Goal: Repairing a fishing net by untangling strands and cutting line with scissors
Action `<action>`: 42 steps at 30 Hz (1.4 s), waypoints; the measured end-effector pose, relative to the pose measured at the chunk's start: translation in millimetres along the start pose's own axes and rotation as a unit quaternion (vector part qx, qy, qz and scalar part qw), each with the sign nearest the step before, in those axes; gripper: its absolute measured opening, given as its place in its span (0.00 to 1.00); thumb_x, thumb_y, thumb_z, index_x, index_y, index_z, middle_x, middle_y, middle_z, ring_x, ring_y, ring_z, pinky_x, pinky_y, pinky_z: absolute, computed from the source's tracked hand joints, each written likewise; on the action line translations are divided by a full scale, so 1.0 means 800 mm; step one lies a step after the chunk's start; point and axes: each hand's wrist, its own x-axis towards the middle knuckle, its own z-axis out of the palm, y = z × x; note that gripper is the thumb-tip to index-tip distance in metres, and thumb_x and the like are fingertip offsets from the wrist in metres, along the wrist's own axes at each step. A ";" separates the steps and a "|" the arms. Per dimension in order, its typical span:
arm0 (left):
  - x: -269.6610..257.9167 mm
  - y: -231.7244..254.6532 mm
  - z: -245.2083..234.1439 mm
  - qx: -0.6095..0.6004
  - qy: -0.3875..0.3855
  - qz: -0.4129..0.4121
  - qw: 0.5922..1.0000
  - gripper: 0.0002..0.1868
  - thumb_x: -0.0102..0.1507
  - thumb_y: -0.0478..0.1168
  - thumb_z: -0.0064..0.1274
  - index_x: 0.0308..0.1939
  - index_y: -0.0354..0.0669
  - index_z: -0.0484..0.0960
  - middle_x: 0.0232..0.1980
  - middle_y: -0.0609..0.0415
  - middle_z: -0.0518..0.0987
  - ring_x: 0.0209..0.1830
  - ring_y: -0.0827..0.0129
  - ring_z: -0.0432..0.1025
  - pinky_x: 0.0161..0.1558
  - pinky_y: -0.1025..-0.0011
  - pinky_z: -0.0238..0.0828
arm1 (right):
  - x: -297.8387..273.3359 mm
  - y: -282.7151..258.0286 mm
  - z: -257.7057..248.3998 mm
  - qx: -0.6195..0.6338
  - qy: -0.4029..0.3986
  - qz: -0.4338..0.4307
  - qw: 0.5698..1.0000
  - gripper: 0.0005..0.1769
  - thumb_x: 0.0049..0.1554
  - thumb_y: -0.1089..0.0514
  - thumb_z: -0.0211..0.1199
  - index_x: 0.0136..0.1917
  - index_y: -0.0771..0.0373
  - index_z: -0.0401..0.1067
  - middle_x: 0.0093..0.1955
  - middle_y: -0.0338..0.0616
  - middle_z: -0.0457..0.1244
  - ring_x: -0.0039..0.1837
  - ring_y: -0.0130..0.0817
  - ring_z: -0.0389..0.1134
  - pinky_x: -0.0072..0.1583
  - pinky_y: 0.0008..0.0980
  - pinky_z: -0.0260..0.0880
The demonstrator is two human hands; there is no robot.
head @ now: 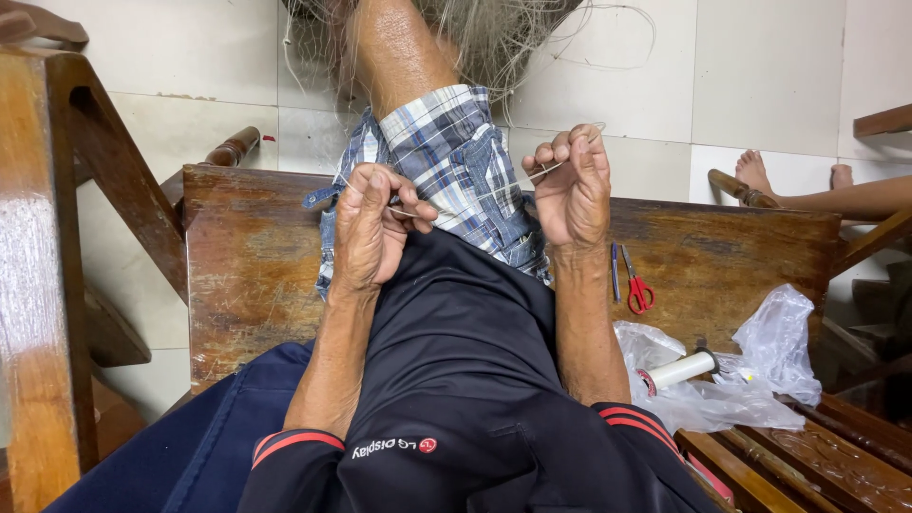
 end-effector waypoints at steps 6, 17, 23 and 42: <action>-0.006 0.012 0.013 -0.001 0.013 -0.007 1.000 0.13 0.86 0.46 0.47 0.58 0.40 0.74 0.50 0.35 0.86 0.52 0.34 0.91 0.49 0.39 0.98 | -0.001 -0.014 -0.001 -0.024 0.019 -0.035 0.999 0.05 0.81 0.53 0.60 0.65 0.53 0.67 0.51 0.36 0.65 0.58 0.33 0.80 0.72 0.51 0.91; 0.004 0.011 -0.007 0.015 0.026 -0.004 1.000 0.18 0.85 0.48 0.52 0.71 0.39 0.78 0.60 0.33 0.93 0.63 0.39 0.90 0.60 0.43 0.97 | -0.002 -0.053 -0.028 -0.061 0.060 -0.099 0.991 0.06 0.81 0.54 0.60 0.66 0.56 0.68 0.50 0.39 0.68 0.54 0.35 0.83 0.69 0.50 0.94; 0.010 0.012 -0.023 0.010 0.047 0.007 0.999 0.19 0.84 0.47 0.53 0.72 0.39 0.77 0.60 0.32 0.93 0.62 0.40 0.90 0.59 0.44 0.97 | 0.000 -0.051 -0.047 -0.058 0.079 -0.103 0.990 0.06 0.81 0.55 0.61 0.67 0.56 0.68 0.50 0.40 0.68 0.54 0.35 0.83 0.68 0.50 0.94; 0.011 0.028 -0.045 0.033 0.078 0.049 0.995 0.18 0.83 0.48 0.55 0.71 0.41 0.81 0.59 0.30 0.93 0.58 0.43 0.92 0.56 0.49 0.98 | 0.012 -0.051 -0.089 -0.070 0.133 -0.107 0.983 0.07 0.80 0.53 0.63 0.67 0.55 0.73 0.50 0.38 0.71 0.55 0.35 0.84 0.69 0.48 0.95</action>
